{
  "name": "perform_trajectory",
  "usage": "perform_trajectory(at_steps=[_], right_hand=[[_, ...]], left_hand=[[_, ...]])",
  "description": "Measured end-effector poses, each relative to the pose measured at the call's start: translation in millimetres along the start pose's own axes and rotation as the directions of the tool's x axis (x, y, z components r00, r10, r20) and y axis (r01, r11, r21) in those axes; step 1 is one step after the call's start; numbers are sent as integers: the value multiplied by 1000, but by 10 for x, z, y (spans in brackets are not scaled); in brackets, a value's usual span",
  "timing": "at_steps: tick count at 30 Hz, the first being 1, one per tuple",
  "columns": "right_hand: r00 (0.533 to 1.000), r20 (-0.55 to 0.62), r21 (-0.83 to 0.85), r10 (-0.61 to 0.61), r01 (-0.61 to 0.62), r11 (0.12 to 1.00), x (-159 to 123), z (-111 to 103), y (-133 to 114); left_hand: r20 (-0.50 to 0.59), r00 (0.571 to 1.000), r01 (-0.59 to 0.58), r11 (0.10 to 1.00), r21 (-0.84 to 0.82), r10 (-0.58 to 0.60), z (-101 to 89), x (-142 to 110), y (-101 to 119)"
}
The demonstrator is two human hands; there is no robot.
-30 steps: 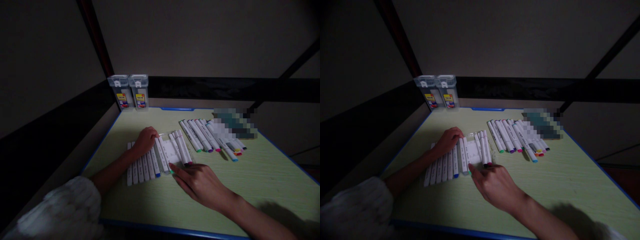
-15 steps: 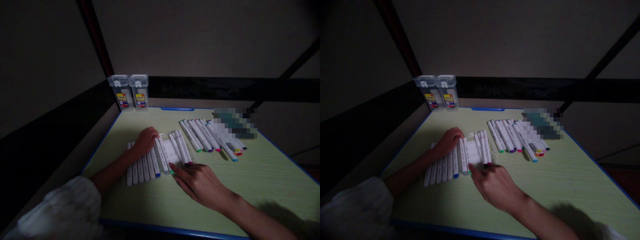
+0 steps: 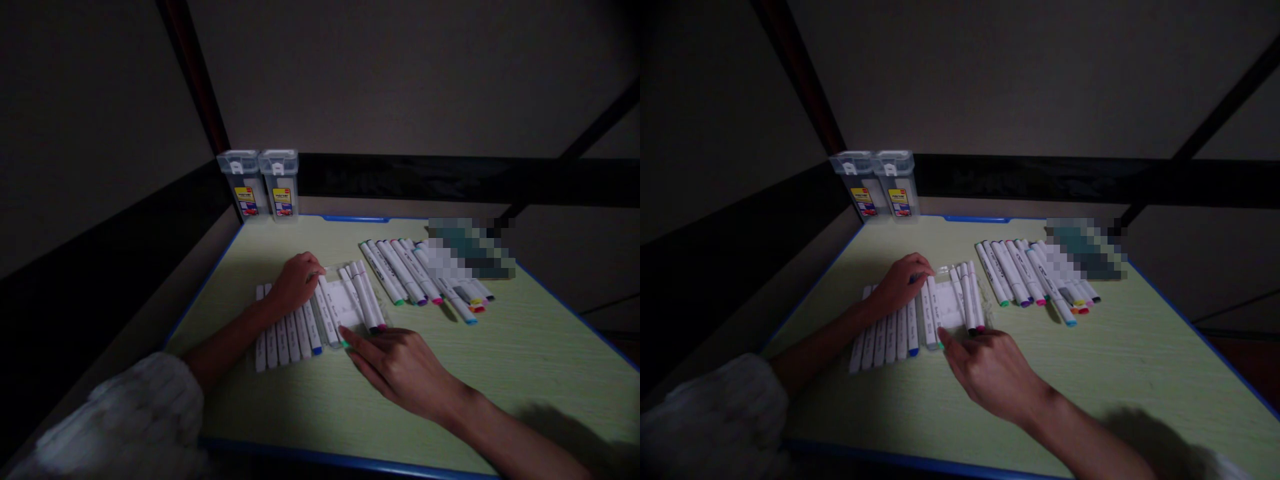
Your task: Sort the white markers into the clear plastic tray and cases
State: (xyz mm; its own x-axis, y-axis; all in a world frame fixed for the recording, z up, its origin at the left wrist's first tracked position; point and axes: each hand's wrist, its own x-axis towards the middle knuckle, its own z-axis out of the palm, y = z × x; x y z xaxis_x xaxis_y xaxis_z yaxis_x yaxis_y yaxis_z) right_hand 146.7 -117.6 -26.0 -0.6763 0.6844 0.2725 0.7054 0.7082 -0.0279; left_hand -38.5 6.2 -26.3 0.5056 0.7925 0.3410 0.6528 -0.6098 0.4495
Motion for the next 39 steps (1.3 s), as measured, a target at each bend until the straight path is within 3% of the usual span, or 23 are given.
perform_trajectory(at_steps=[21, 39], right_hand=[[1000, -2, 43, 9, -8, 999, 12, -10, 1], [1000, -6, 38, 9, -8, 999, 11, -6, -2]], left_hand=[[21, 999, 51, 998, -28, -50, 23, 8, 2], [21, 1000, 22, 999, -34, -21, 20, 2, 11]])
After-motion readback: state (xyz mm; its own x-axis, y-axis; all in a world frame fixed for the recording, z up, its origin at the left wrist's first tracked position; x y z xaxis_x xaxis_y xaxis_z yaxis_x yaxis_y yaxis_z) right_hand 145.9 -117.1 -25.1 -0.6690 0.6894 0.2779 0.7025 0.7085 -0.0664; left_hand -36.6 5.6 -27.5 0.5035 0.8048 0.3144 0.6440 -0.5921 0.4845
